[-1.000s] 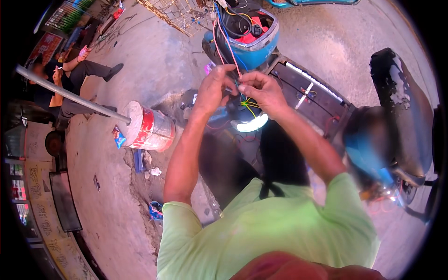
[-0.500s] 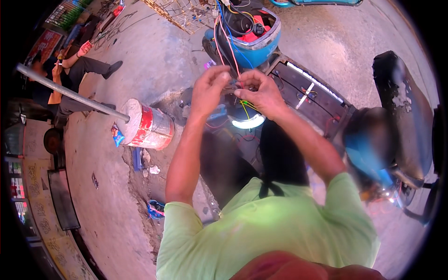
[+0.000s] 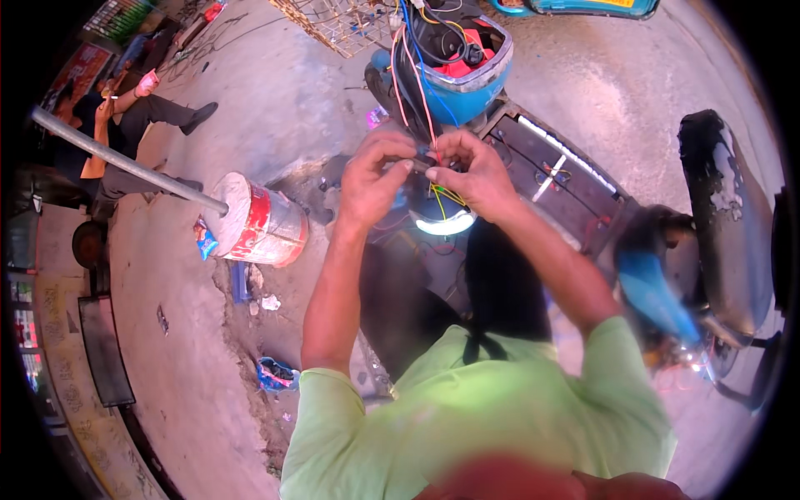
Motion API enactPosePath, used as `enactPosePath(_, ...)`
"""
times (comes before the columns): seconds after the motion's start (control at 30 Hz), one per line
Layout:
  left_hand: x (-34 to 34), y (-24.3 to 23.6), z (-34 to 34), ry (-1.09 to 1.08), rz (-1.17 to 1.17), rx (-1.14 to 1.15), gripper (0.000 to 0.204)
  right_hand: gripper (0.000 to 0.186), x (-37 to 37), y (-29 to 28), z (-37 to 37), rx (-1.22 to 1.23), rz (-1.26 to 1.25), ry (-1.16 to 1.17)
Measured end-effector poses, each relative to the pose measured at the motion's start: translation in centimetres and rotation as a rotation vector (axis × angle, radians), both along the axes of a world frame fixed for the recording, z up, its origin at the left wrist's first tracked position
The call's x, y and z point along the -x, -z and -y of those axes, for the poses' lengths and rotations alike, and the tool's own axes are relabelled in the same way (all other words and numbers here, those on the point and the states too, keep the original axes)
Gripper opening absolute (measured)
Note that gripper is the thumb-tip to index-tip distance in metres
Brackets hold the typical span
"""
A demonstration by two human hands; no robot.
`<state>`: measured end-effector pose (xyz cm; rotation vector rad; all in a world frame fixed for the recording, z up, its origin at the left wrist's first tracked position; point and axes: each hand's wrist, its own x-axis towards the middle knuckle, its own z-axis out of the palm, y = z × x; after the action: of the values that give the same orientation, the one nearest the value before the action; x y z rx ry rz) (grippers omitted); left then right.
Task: The person works on the exposed wiring of an electric scooter, stripping insulation from wire ends, twisting wires together, and securing a new light fixture.
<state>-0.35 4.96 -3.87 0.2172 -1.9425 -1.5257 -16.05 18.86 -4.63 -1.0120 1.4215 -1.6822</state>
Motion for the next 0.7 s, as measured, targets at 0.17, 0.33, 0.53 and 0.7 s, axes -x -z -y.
enactPosePath(0.17, 1.0, 0.6, -0.4, -0.051, -0.147, -0.087, 0.032, 0.035, -0.5, 0.4, 0.2, -0.021, 0.028, 0.008)
enactPosePath(0.33, 1.3, 1.3, -0.6, -0.179, -0.014, -0.395, 0.041, 0.037, -1.7, 0.7, 0.5, 0.006, -0.015, 0.111)
enactPosePath(0.53, 2.0, 2.3, -0.2, -0.114, -0.09, -0.485, 0.041, 0.039, -1.9, 0.6, 0.5, 0.006, 0.029, 0.093)
enactPosePath(0.7, 2.5, 3.2, 1.8, 0.021, -0.127, -0.571, 0.044, 0.038, -2.3, 0.7, 1.2, -0.044, 0.042, 0.078)
